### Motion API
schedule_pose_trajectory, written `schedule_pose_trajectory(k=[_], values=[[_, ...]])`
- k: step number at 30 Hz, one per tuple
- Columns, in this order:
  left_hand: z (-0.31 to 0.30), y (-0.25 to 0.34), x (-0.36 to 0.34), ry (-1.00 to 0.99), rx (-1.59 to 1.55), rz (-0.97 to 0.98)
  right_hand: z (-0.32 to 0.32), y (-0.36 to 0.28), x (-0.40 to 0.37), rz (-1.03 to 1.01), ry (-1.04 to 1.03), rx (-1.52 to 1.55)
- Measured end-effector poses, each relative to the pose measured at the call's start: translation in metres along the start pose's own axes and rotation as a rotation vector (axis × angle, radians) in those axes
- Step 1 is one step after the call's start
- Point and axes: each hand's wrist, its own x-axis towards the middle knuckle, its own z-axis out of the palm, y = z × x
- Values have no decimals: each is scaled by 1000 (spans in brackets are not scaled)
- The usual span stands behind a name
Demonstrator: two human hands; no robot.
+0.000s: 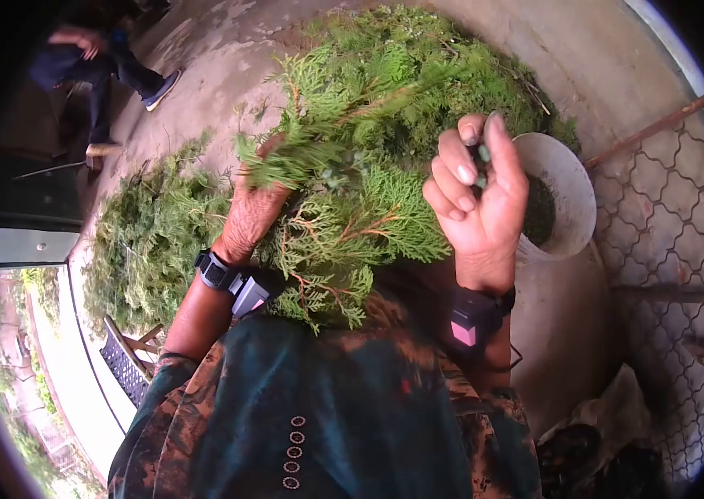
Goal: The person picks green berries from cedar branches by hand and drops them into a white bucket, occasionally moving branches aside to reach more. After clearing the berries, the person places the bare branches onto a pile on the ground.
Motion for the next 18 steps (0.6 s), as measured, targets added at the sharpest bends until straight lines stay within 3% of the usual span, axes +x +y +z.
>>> schedule_pose_trajectory(k=[1, 3, 4, 9, 16, 18], values=[[-5, 3, 0, 2, 2, 9, 3, 1, -3, -15, 57, -46], [-14, 13, -1, 6, -118, -289, 9, 9, -6, -28, 109, -188], [-7, 16, 1, 111, -96, -340, 10, 13, -8, -54, 126, -304], [-14, 35, 8, 121, -140, -374, 27, 34, 4, -56, 168, -1070], [-22, 35, 2, 108, -190, -489, 48, 56, 12, -229, -39, -1348], [-24, 46, 3, 78, -223, -466, 49, 62, 18, -296, -3, -1351]])
